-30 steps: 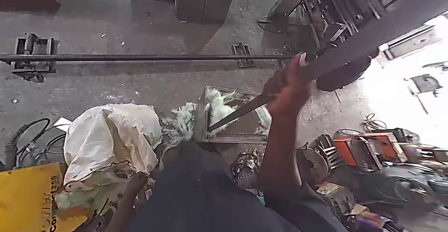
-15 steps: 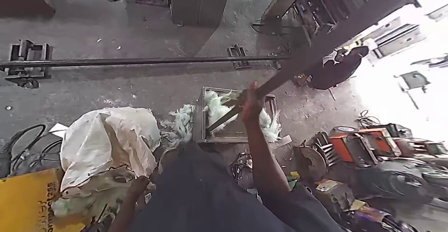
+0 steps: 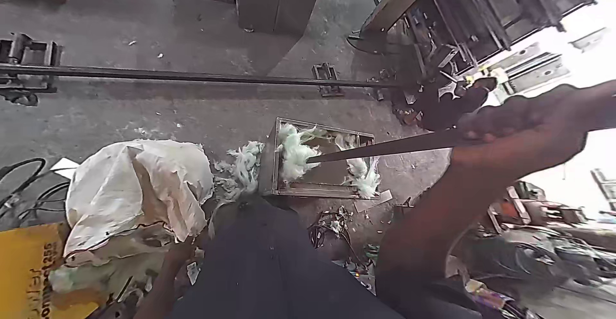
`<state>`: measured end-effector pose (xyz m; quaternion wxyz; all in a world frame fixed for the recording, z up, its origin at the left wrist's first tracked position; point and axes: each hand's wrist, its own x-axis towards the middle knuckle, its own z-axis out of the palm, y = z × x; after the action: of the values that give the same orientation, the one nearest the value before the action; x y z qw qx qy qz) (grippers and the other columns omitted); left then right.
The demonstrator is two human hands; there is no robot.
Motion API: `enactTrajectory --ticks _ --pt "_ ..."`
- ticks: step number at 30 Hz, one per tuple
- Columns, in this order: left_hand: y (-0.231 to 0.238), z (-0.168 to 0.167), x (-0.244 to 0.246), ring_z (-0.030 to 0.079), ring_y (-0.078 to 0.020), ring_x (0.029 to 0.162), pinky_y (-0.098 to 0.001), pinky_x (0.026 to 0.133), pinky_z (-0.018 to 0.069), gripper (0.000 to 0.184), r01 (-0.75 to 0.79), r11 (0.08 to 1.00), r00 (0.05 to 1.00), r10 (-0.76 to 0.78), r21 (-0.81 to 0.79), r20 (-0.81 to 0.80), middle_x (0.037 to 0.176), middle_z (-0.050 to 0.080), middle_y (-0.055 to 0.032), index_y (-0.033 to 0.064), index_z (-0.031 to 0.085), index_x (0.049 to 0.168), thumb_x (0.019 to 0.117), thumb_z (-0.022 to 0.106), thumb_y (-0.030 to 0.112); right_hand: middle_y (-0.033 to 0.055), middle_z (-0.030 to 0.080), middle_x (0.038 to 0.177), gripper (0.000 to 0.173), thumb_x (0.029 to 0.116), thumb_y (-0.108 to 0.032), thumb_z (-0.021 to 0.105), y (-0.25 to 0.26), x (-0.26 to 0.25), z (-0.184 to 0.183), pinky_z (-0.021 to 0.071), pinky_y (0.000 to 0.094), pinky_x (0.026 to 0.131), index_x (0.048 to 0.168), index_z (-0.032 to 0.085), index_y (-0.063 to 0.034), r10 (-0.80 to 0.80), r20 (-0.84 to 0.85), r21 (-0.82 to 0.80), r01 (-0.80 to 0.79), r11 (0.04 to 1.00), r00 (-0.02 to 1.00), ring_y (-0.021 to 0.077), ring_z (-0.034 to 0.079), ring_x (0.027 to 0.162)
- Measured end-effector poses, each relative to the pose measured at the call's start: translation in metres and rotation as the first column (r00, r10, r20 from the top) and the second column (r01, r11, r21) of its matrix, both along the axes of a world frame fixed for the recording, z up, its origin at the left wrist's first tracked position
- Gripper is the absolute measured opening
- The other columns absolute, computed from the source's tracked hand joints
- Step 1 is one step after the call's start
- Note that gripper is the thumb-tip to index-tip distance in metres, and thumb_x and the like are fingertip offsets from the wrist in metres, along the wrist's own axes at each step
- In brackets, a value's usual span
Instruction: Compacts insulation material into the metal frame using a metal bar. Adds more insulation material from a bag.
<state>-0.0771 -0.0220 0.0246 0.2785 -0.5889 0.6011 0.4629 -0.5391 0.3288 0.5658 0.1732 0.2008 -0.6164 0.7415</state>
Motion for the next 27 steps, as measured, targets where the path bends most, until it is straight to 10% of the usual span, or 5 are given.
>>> enactTrajectory --ticks 10,20,27 --pt "0.001 0.015 0.011 0.069 -0.0389 0.107 -0.0625 0.093 0.0538 0.048 0.151 0.988 0.987 -0.152 0.024 0.048 0.114 0.072 -0.0233 -0.0004 0.071 0.116 0.1036 0.055 0.043 -0.0083 0.031 0.048 0.051 0.1128 -0.039 0.030 -0.088 0.002 -0.092 0.0337 0.0236 0.041 0.066 0.039 -0.0212 0.236 0.052 -0.142 -0.227 0.964 0.970 0.0060 0.033 0.040" --pt "0.008 0.003 0.040 0.067 -0.0397 0.116 -0.0619 0.101 0.0523 0.046 0.177 0.984 0.982 -0.175 0.023 -0.070 0.126 0.069 -0.0230 0.0077 0.062 0.138 0.0953 0.073 0.019 -0.0066 0.031 0.047 0.053 0.1137 -0.037 0.019 -0.068 -0.020 0.023 0.0355 0.0244 0.038 0.067 0.038 -0.0204 0.246 0.058 -0.027 -0.245 0.969 0.968 0.0072 0.033 0.038" --pt "0.010 0.005 0.031 0.065 -0.0404 0.118 -0.0633 0.099 0.0518 0.035 0.244 0.969 0.964 -0.239 0.029 -0.116 0.127 0.068 -0.0232 0.0049 0.066 0.131 0.0979 0.064 0.015 -0.0091 0.039 0.053 0.038 0.1092 -0.036 0.043 -0.122 -0.006 -0.196 0.0382 0.0246 0.044 0.075 0.048 -0.0191 0.173 0.347 0.045 -0.201 0.979 0.922 0.0049 0.039 0.044"
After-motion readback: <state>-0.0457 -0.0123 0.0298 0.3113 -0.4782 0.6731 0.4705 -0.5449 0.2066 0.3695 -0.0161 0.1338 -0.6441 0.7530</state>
